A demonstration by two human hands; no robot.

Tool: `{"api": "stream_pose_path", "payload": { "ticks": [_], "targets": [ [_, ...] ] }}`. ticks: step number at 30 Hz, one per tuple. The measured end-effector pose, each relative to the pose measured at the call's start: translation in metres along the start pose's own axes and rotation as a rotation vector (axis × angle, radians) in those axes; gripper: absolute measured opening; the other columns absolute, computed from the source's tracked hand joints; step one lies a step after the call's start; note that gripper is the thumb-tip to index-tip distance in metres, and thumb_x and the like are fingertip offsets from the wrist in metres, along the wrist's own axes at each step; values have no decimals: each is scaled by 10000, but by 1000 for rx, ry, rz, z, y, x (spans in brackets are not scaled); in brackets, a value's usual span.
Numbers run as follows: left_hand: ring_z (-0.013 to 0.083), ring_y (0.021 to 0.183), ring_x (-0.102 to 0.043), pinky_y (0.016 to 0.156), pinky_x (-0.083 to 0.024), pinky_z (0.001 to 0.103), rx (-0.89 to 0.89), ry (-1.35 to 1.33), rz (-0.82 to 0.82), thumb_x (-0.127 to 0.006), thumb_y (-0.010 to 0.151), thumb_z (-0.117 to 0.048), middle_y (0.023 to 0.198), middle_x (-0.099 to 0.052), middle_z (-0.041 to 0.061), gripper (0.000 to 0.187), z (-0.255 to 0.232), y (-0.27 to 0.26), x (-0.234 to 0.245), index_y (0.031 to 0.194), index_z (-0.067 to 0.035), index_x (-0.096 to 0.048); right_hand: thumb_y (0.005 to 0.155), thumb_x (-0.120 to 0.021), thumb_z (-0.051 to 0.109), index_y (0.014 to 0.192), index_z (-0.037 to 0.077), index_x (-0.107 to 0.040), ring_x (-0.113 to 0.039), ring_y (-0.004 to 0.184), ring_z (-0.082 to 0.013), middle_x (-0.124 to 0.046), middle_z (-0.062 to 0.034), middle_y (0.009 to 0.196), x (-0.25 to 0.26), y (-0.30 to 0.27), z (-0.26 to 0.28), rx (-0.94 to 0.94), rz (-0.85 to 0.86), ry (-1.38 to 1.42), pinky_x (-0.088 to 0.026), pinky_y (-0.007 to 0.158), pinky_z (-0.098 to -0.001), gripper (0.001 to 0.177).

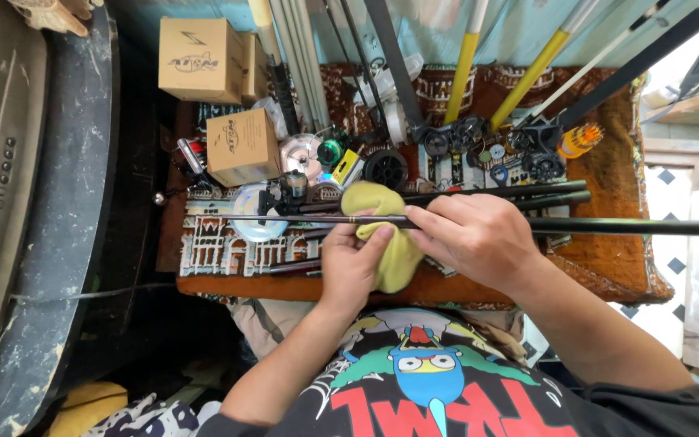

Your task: Cleaning a fishing rod using a yellow cloth on a table surrounded by fishing equipment.

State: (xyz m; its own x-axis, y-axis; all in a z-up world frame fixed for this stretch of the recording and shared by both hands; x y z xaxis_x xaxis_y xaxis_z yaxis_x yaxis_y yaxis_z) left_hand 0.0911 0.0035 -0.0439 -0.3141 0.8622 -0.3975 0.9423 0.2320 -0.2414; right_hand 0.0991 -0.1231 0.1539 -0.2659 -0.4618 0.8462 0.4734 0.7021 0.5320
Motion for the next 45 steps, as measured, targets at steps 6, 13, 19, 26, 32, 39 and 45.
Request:
{"api": "stream_pose_path", "payload": {
  "ticks": [6,13,19,26,32,39,45],
  "targets": [
    [115,757,-728,661,-649,275,-51,-6,51,-855,817,-37,926,-772,101,400,-10,-3,-3,1193,-4,-723,973,-688,208,1043,103,-771,-604,601,-146,-648,-23,798,0,5,1,-8,5,29,-484,537,-273,151],
    [102,867,-708,738,-633,259,-237,-42,-153,-748,937,-62,1040,-743,71,355,-37,-2,33,1276,-50,-644,1004,-676,217,1056,103,-744,-626,641,-171,-633,-19,833,-1,-1,-7,-25,19,-26,-505,573,-287,143],
    [106,845,-691,714,-627,302,-160,95,12,-805,896,-78,978,-781,106,324,-24,-16,-10,1210,-28,-741,984,-676,204,1044,96,-766,-638,632,-174,-661,-40,815,-5,10,3,11,24,37,-509,541,-288,153],
    [200,911,-738,795,-658,309,-316,-53,77,-719,927,20,1101,-727,181,816,-47,-13,5,1611,-93,-288,1009,-674,210,1067,98,-751,-641,662,-174,-648,-31,832,-2,-1,-12,-22,37,-37,-516,574,-282,148],
    [185,945,-746,767,-650,307,-165,-49,242,-801,858,2,1172,-733,154,575,-11,-20,-21,1387,-56,-584,989,-682,200,1050,105,-758,-638,651,-168,-642,-23,813,-6,6,-3,-15,24,13,-522,570,-281,135],
    [131,899,-726,743,-646,277,-281,-78,173,-760,898,18,1075,-739,166,791,-38,-25,-10,1584,-36,-370,1016,-652,228,1059,117,-739,-627,655,-172,-615,-13,811,-4,3,-4,-14,31,-37,-514,578,-287,147],
    [156,1027,-692,821,-653,324,-210,-75,188,-753,911,19,1202,-719,190,555,-25,-28,-21,1440,-1,-588,1017,-642,217,1079,107,-722,-641,675,-182,-616,-15,822,-11,5,0,-11,34,-7,-517,575,-296,149]
  ]
}}
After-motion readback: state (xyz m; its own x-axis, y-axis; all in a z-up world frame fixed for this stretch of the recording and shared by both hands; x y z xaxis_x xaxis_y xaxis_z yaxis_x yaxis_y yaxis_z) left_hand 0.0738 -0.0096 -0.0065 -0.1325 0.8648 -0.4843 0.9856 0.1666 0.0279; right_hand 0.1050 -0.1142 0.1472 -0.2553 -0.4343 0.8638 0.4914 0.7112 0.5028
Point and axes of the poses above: each hand's wrist, its own y-axis towards the middle knuckle, its own x-axis out of the back of the hand, z = x × y, the point moved 10 cm from there along y, towards the middle knuckle
